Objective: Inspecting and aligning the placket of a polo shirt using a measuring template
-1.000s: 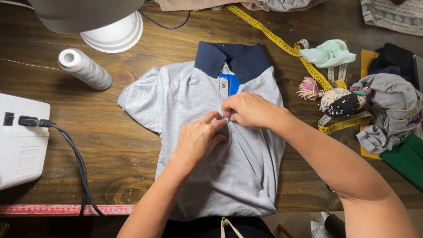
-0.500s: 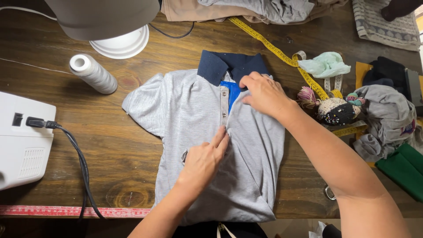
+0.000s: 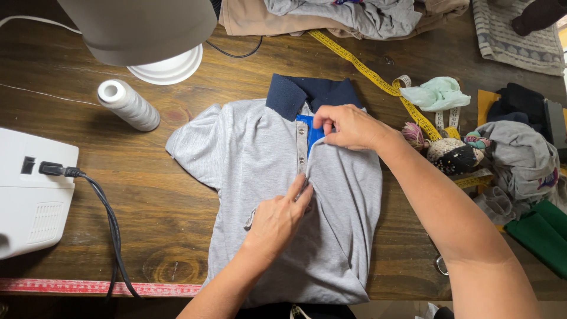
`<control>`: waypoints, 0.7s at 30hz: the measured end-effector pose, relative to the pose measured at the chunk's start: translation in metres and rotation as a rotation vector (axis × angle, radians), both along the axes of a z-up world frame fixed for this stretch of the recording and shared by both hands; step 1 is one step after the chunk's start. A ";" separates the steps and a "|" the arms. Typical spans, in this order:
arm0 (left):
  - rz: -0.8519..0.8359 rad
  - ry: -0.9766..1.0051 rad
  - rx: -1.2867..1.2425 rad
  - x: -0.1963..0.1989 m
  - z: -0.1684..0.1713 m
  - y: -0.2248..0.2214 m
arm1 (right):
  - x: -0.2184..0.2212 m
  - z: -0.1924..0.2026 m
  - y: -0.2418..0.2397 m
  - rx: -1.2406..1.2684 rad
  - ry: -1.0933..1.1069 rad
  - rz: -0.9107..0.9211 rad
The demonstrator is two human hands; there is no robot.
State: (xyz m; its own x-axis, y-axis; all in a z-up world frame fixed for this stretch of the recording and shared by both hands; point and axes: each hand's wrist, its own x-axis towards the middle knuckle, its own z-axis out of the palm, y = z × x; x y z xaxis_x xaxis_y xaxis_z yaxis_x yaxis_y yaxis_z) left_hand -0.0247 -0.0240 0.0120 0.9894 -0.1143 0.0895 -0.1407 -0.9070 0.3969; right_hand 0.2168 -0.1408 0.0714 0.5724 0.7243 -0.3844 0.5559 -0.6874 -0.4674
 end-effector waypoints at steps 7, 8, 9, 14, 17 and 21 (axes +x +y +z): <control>-0.002 -0.081 0.116 -0.013 -0.023 -0.014 | 0.007 -0.009 0.009 -0.103 -0.096 0.209; 0.058 -0.132 0.126 -0.016 -0.025 -0.017 | 0.006 -0.002 0.013 -0.098 -0.041 0.157; 0.118 -0.183 0.136 -0.019 -0.027 -0.020 | 0.004 0.005 0.018 -0.092 0.015 0.104; 0.228 -0.120 0.085 -0.022 -0.030 -0.019 | 0.012 0.000 0.028 -0.192 0.056 0.105; 0.310 -0.072 -0.012 -0.027 -0.021 -0.013 | 0.009 -0.003 0.033 -0.174 0.042 0.098; 0.344 -0.201 0.024 -0.041 -0.022 -0.009 | -0.015 -0.014 0.020 -0.015 -0.109 0.145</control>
